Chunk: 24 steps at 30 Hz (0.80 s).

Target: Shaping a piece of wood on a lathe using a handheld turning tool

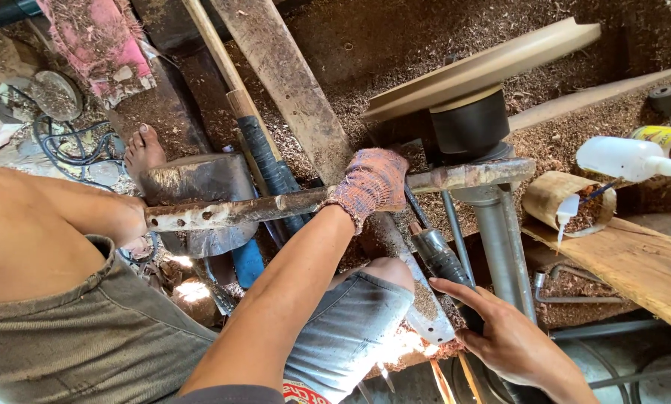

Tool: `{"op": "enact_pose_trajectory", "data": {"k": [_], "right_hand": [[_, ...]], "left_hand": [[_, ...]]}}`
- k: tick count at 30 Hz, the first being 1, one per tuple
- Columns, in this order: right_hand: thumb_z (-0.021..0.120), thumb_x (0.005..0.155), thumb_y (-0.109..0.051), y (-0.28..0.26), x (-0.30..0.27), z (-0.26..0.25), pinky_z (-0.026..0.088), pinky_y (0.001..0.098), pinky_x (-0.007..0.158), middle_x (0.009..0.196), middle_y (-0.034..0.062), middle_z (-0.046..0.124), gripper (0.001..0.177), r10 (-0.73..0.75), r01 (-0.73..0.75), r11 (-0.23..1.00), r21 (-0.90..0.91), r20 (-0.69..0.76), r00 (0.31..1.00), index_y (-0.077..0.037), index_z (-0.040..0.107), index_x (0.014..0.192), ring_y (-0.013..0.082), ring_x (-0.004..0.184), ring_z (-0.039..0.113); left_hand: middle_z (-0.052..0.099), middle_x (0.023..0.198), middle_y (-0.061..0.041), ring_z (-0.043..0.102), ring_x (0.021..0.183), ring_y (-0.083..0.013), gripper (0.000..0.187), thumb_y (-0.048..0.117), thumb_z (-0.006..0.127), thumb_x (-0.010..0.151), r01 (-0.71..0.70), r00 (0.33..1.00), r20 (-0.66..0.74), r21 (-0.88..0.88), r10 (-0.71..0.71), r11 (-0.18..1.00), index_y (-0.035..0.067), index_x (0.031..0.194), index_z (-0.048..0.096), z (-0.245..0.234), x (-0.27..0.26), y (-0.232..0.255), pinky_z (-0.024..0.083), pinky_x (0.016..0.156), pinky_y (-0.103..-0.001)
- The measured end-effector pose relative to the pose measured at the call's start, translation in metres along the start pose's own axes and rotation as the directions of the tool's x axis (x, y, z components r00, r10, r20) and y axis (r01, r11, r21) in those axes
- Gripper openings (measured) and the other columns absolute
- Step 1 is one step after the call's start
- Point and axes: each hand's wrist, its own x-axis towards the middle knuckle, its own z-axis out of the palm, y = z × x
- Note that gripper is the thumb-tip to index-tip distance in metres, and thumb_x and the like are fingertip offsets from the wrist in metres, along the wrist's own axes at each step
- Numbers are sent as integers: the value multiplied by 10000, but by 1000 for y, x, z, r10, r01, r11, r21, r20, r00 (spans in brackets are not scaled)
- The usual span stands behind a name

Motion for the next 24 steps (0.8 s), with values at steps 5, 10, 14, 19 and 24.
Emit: {"op": "enact_pose_trajectory", "data": {"k": [5,10,14,19,24], "right_hand": [[766,839,-162,-3,-3,10,493,300,1059,1365,-68,688,842,1,0,998,61,-15,1000,-538,441,1519,157,1257,675],[770,833,-173,-2,-4,21,461,322,1082,1425,-63,657,822,-49,54,995,89,-59,997,-493,450,1520,164,1286,637],[773,820,-141,-11,-7,27,413,320,1138,1533,-114,604,796,-86,101,983,156,-104,991,-423,490,1509,123,1366,595],[765,816,-130,-23,-10,36,379,293,1159,1541,-121,611,748,-71,110,956,271,-150,986,-336,530,1496,85,1384,587],[756,852,-150,-27,-9,48,370,274,1161,1541,-144,614,700,9,40,931,363,-131,991,-348,544,1489,58,1379,583]], "left_hand": [[736,984,-31,728,858,-249,350,333,628,797,9,999,50,5,-9,1000,168,1098,696,-5,1,1,626,659,-427],[732,968,-61,728,847,-283,345,223,591,741,-3,996,94,23,1,1000,152,1060,702,-19,-6,5,602,643,-449],[741,991,-25,737,900,-274,316,260,648,797,-5,987,158,11,3,1000,178,1100,692,-28,-11,7,637,716,-441],[600,700,0,607,592,-207,134,153,542,755,-102,994,53,59,99,993,183,867,609,-3,3,-1,477,457,-377],[694,1252,-73,693,1114,-312,504,223,628,807,-38,969,245,-23,43,999,169,1308,612,-34,-9,5,621,860,-458]]}}
